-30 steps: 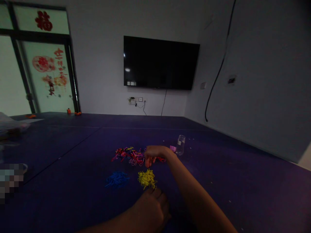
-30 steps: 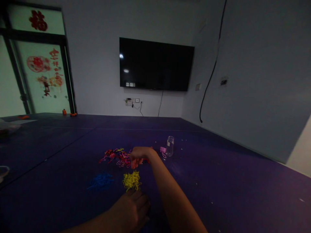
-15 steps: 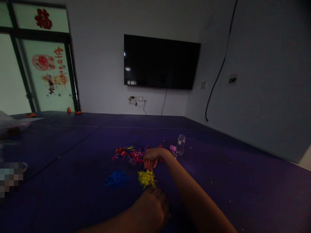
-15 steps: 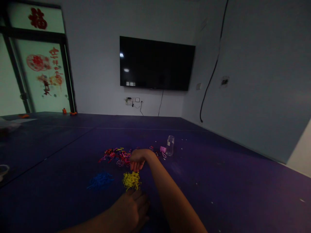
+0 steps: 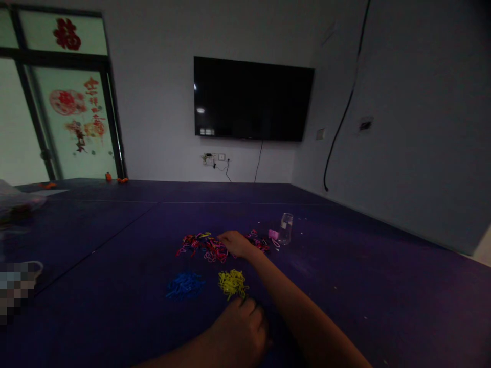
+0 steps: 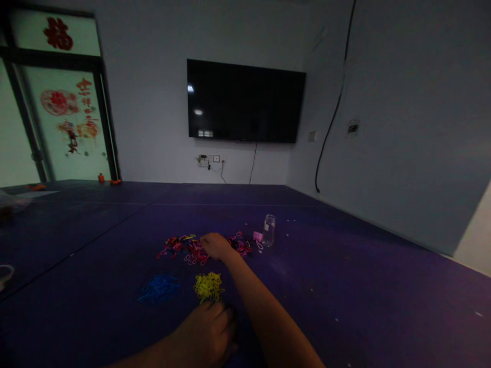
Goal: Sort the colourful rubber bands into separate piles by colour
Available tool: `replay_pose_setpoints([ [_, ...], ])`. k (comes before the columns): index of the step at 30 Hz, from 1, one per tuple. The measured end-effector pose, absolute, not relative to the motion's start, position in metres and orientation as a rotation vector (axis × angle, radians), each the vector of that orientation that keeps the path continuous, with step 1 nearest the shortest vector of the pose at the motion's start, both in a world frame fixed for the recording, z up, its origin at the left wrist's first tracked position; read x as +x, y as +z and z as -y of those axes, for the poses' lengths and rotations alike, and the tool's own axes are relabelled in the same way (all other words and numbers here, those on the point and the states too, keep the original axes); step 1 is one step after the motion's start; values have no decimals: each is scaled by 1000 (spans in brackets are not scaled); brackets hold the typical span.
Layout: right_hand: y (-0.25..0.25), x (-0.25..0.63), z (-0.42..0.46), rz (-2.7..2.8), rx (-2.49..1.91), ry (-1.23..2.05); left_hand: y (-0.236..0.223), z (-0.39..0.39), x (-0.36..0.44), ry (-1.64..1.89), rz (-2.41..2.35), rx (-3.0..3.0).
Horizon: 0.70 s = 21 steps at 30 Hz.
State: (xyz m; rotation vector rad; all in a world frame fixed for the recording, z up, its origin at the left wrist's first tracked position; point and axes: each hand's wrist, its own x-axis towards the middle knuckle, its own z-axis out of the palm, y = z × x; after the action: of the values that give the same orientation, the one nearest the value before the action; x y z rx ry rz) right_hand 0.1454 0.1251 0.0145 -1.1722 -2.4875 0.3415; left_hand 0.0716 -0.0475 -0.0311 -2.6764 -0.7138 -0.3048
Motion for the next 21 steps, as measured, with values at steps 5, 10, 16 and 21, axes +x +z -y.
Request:
replay_pose_setpoints([
  [5, 6, 153, -127, 2454, -1255, 237, -31, 48, 71, -340, 685, -2648],
  [10, 11, 157, -127, 2427, -1371, 122, -30, 49, 71, -283, 702, -2657],
  [16, 1, 155, -132, 2503, -1125, 213, -32, 47, 71, -313, 693, -2650],
  [21, -11, 156, -139, 2543, -992, 186, -28, 49, 71, -286, 702, -2652],
])
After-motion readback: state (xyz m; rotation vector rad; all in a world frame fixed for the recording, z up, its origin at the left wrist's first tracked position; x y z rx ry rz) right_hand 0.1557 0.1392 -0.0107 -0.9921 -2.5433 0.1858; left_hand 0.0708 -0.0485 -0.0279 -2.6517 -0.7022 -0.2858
